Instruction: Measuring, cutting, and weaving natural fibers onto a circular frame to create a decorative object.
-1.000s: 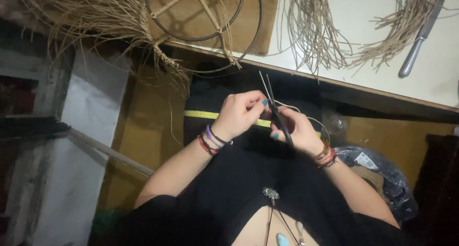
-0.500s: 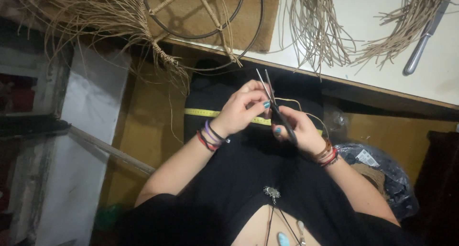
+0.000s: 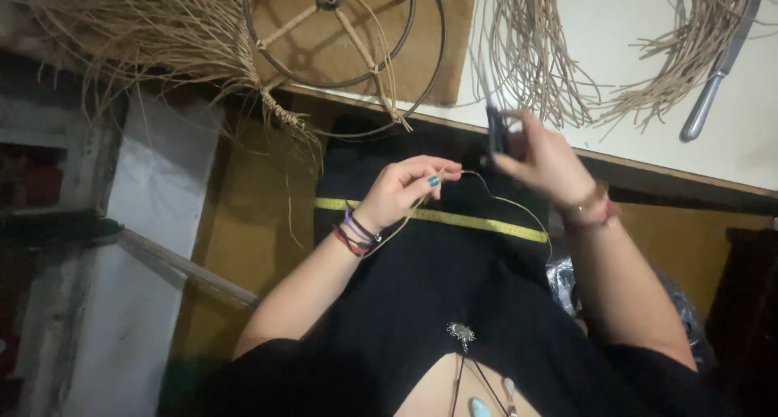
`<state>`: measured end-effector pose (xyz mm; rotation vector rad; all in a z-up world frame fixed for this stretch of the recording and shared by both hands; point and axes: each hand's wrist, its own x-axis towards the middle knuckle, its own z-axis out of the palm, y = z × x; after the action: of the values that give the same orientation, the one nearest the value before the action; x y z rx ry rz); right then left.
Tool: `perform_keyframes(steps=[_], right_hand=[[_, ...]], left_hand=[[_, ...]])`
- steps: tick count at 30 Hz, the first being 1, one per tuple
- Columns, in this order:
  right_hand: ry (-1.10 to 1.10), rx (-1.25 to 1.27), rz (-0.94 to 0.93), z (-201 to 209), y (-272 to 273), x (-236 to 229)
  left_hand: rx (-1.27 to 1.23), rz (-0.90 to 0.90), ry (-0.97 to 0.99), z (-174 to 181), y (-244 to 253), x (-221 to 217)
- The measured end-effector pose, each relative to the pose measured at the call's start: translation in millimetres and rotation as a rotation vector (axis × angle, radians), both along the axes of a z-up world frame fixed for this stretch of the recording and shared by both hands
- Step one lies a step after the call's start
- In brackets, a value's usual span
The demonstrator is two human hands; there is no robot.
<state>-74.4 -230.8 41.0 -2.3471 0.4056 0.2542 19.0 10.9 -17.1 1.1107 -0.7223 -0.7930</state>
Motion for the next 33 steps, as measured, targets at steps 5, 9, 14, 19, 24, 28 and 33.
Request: perform_keyframes(steps=[5,9,14,19,24,28,33], right_hand=[[-0.206,-0.458,0.016,-82,-32,62],[-0.450,-0.683,0.099,-68,-13,63],[-0.220,0.557,0.019,-4,30,-8],[-0.299,0.642,-0.304,-38,49,-52],[-0.518,0.820,-0.570,-21,85,-48],[-0.545,0.776,-0.513,-24,88,-49],[-0.502,0.806,-0.479,-15,91,-51]], left_hand=[[0.014,-0.025,-0.014,17,0,-1],[-0.006,-0.017,0.001,30,1,-3],[0.004,0.034,-0.045,49,0,3],[0.048,0.199,-0.250,46,-18,-8],[0.265,0.382,-0.309,52,-35,-27],[0.290,0.454,-0.273,57,-35,-31],[0.206,0.415,-0.418,60,-30,-27]])
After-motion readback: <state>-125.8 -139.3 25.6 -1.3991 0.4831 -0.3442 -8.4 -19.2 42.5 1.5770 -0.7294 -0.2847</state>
